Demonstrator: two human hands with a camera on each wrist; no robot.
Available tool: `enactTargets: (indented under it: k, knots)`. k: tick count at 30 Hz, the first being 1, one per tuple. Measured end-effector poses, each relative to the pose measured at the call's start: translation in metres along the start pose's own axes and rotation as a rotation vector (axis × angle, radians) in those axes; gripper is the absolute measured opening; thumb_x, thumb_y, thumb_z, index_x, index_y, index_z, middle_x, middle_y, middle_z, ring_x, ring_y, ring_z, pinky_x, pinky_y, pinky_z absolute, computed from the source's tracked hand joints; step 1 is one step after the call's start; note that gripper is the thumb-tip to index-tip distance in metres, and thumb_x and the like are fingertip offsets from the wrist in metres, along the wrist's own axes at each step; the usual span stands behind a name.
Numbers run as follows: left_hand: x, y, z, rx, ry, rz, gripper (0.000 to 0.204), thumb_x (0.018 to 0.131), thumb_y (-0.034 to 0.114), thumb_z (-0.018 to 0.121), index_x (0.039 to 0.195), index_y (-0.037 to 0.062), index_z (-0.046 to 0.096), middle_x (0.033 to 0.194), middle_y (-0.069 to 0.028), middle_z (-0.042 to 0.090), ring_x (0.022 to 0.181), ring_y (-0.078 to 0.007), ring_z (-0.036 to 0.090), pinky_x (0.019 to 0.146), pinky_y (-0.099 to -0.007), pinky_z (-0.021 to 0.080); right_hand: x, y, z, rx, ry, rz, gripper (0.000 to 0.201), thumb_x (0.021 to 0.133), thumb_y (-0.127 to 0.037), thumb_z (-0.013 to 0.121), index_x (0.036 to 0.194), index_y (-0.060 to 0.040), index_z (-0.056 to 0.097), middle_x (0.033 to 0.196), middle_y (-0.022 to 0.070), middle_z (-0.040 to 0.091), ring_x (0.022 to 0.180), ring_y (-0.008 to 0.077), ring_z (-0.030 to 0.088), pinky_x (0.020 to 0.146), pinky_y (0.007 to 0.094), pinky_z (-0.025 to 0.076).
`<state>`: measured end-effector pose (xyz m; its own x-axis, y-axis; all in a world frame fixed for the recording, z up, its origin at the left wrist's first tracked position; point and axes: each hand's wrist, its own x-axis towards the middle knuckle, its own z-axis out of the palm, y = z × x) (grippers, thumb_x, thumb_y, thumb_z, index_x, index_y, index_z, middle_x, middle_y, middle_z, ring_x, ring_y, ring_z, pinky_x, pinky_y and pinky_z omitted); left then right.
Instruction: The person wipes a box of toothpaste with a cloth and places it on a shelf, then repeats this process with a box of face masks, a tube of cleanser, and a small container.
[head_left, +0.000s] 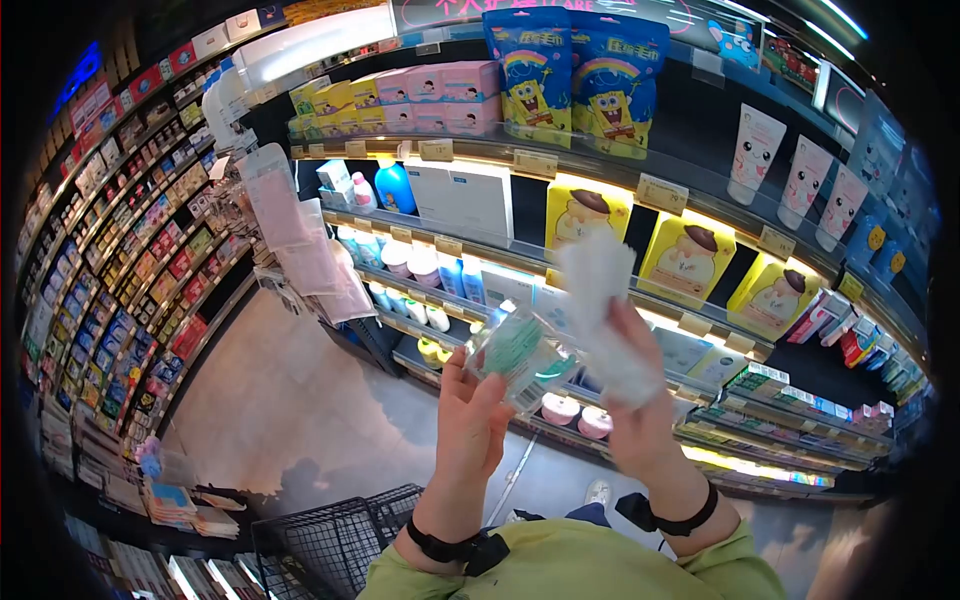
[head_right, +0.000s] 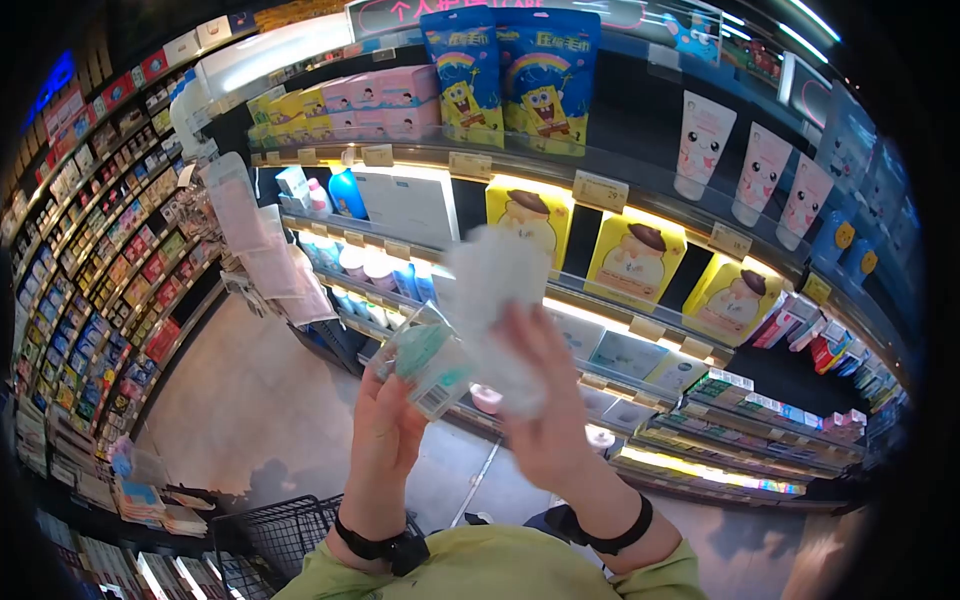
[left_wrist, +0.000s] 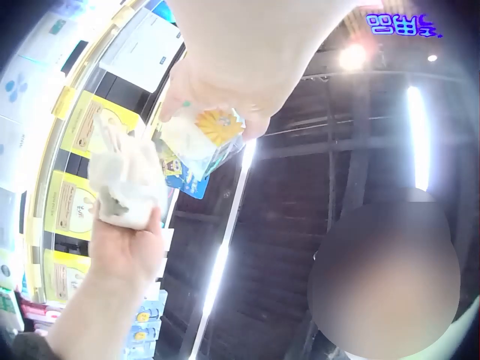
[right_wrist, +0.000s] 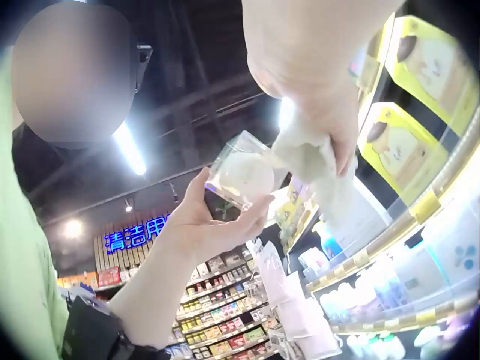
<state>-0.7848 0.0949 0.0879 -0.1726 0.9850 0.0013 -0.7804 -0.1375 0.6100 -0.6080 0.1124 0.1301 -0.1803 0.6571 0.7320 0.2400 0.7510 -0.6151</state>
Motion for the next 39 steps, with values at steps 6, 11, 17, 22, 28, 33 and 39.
enactTargets:
  k: [6,11,17,22,28,33,39]
  knots:
    - [0.005,-0.008,-0.008,0.062,0.006,0.056,0.054,0.093,0.007,0.055,0.137,0.0034,0.025,0.128,-0.0111,0.049,0.117,-0.0210,0.052,0.093,-0.0336,0.050,-0.006,-0.010,0.017,-0.425,-0.372,-0.227,0.057,0.071,-0.009,0.065,0.127,-0.0064,0.055,0.143,0.0074,0.042,0.135,0.0391,0.030,0.107,0.0558,0.030]
    - [0.006,0.001,-0.019,0.085,-0.028,0.098,0.051,0.094,0.017,0.056,0.136,0.0034,0.031,0.126,-0.0106,0.052,0.114,-0.0208,0.055,0.092,-0.0351,0.051,-0.025,0.005,0.000,-0.227,-0.458,-0.249,0.052,0.071,-0.004,0.063,0.123,-0.0046,0.058,0.137,0.0101,0.049,0.131,0.0394,0.037,0.108,0.0517,0.032]
    - [-0.002,0.018,-0.013,-0.010,-0.078,0.016,0.053,0.091,0.010,0.060,0.134,0.0039,0.030,0.122,-0.0083,0.050,0.110,-0.0194,0.055,0.085,-0.0404,0.055,-0.060,0.035,-0.016,0.373,-0.080,0.531,0.030,0.094,-0.011,0.048,0.120,0.0024,0.055,0.130,0.0161,0.055,0.113,0.0301,0.057,0.100,0.0422,0.043]
    - [-0.010,0.014,-0.005,-0.013,-0.166,-0.085,0.057,0.088,0.010,0.063,0.134,0.0047,0.031,0.120,-0.0077,0.052,0.108,-0.0187,0.056,0.083,-0.0370,0.055,-0.051,0.022,-0.023,0.811,0.115,0.608,0.056,0.098,-0.036,0.048,0.139,0.0005,0.033,0.136,0.0100,0.047,0.123,0.0218,0.047,0.102,0.0391,0.040]
    - [-0.013,0.008,-0.002,0.083,-0.159,-0.131,0.061,0.083,0.012,0.069,0.133,0.0072,0.035,0.121,-0.0053,0.052,0.102,-0.0133,0.057,0.074,-0.0253,0.053,-0.052,0.013,-0.009,0.684,-0.196,0.640,0.047,0.102,-0.036,0.040,0.127,0.0027,0.048,0.110,0.0059,0.059,0.097,0.0112,0.054,0.083,0.0282,0.044]
    - [-0.012,0.007,-0.006,0.116,-0.188,-0.110,0.064,0.082,0.015,0.072,0.134,0.0071,0.035,0.120,-0.0044,0.053,0.100,-0.0119,0.057,0.071,-0.0228,0.052,-0.049,0.012,-0.007,0.695,-0.193,0.648,0.052,0.101,-0.041,0.039,0.128,0.0028,0.048,0.110,0.0059,0.059,0.097,0.0112,0.053,0.083,0.0275,0.044]
    - [-0.011,0.006,-0.004,0.044,-0.203,-0.146,0.066,0.084,0.023,0.071,0.136,0.0048,0.035,0.122,-0.0063,0.053,0.106,-0.0172,0.059,0.081,-0.0305,0.055,-0.047,0.012,-0.008,0.847,-0.153,0.743,0.054,0.100,-0.037,0.042,0.138,0.0016,0.035,0.134,0.0123,0.048,0.123,0.0244,0.047,0.101,0.0398,0.039]
